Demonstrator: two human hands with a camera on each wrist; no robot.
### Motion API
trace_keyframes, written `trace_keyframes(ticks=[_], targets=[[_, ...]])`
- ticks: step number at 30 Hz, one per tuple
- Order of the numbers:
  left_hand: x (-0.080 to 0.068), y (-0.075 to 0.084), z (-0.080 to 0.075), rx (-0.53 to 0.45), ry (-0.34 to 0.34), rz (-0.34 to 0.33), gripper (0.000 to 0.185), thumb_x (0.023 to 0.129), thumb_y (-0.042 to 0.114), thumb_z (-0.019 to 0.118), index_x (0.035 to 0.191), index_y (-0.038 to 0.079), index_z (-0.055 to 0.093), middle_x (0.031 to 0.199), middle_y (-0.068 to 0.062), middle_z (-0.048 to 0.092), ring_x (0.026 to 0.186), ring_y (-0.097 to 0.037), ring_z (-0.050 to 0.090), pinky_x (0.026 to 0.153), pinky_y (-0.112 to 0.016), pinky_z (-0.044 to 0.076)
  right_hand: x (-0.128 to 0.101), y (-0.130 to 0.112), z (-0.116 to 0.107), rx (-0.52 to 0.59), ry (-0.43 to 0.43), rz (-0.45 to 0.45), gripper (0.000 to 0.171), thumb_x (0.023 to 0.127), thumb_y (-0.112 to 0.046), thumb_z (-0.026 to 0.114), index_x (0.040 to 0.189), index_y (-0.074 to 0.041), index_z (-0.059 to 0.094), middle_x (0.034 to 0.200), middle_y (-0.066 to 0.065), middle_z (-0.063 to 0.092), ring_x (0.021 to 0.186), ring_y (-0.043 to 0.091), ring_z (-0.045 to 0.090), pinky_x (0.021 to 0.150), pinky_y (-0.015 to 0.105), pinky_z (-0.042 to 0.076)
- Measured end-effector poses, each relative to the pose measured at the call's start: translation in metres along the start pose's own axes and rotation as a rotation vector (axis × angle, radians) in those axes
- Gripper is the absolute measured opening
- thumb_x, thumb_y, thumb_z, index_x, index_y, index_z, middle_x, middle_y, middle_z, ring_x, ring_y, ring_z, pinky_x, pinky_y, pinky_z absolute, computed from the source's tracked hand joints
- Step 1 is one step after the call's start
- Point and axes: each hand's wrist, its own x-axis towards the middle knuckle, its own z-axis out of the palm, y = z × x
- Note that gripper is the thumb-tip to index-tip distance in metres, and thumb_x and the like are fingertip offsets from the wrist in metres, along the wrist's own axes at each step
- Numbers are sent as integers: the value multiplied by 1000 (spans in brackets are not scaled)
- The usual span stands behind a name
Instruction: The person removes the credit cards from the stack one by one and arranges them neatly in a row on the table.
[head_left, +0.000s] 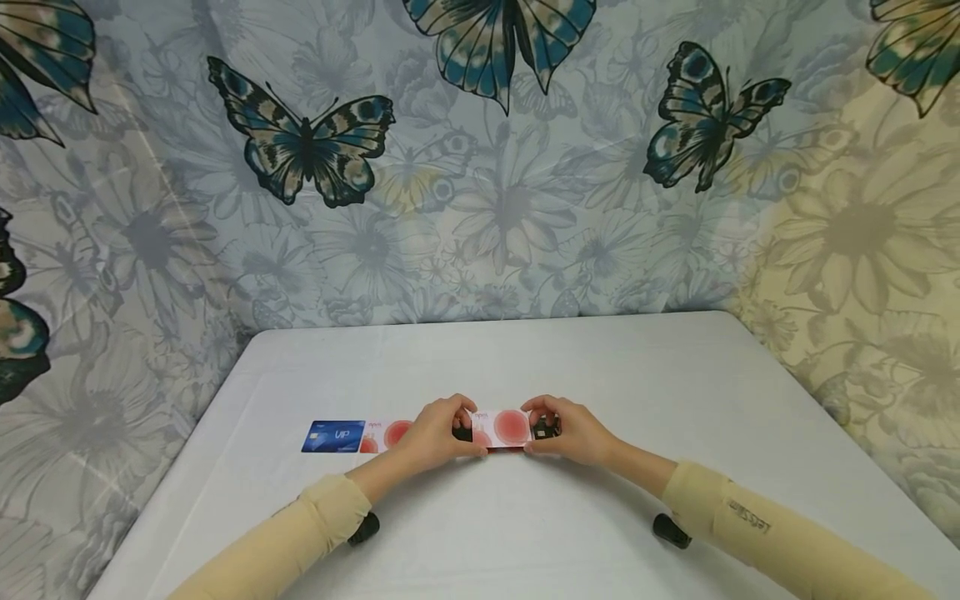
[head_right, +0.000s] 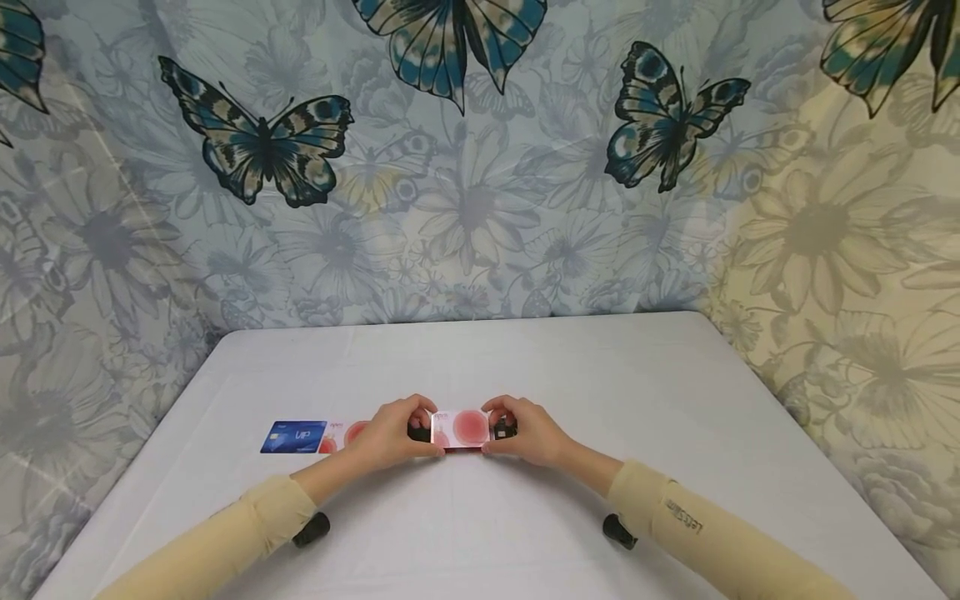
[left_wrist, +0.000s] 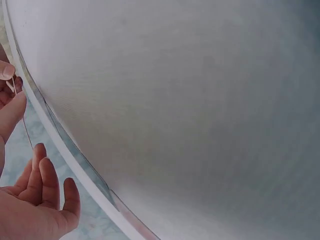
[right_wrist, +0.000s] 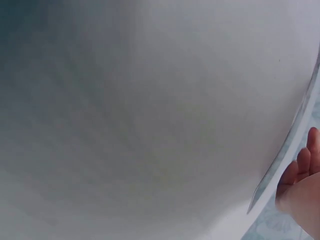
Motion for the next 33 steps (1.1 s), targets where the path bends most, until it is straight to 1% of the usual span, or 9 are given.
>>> trace_keyframes(ticks=[5, 13, 18, 23, 28, 33], targets=[[-3, 3, 3, 15, 9, 20, 55, 69, 31, 89, 110, 7, 60, 88, 4, 55, 80, -14, 49, 73, -28, 42, -6, 1, -1, -6, 6, -16, 49, 77, -27, 85, 118, -13, 63, 94, -2, 61, 83, 20, 51, 74, 28, 41], [-4, 7, 7, 21, 15, 32, 54, 69, 32, 89, 108, 6, 62, 95, -2, 59, 89, -21, 51, 78, -32, 43, -13, 4, -4, -53, 27, -37, 50, 75, -32, 85, 119, -17, 65, 99, -2, 61, 85, 19, 50, 76, 31, 41], [-3, 11, 10, 26, 8, 38, 55, 70, 33, 89, 110, 6, 63, 94, -1, 61, 90, -20, 52, 78, -31, 43, -18, 6, -9, -49, 16, -7, 50, 75, -34, 85, 119, -20, 65, 102, -3, 62, 90, 20, 51, 80, 35, 43], [0, 17, 14, 76, 8, 56, 54, 71, 34, 88, 111, 8, 64, 94, 1, 62, 89, -17, 51, 79, -31, 44, -23, 10, -15, -61, 11, 25, 52, 75, -35, 85, 120, -23, 64, 104, -5, 61, 92, 19, 51, 82, 37, 43], [5, 24, 22, 128, -1, 52, 51, 72, 37, 86, 111, 12, 65, 94, 6, 61, 89, -13, 50, 77, -30, 43, -29, 16, -22, -71, 13, 20, 52, 75, -37, 85, 120, -22, 65, 105, -6, 60, 94, 19, 49, 81, 36, 42], [13, 30, 31, 160, -9, 75, 46, 70, 37, 86, 105, 14, 66, 91, 8, 61, 88, -12, 49, 74, -28, 41, -38, 25, -29, -81, 15, 10, 51, 77, -38, 83, 121, -20, 64, 109, -7, 61, 97, 19, 50, 82, 33, 43]])
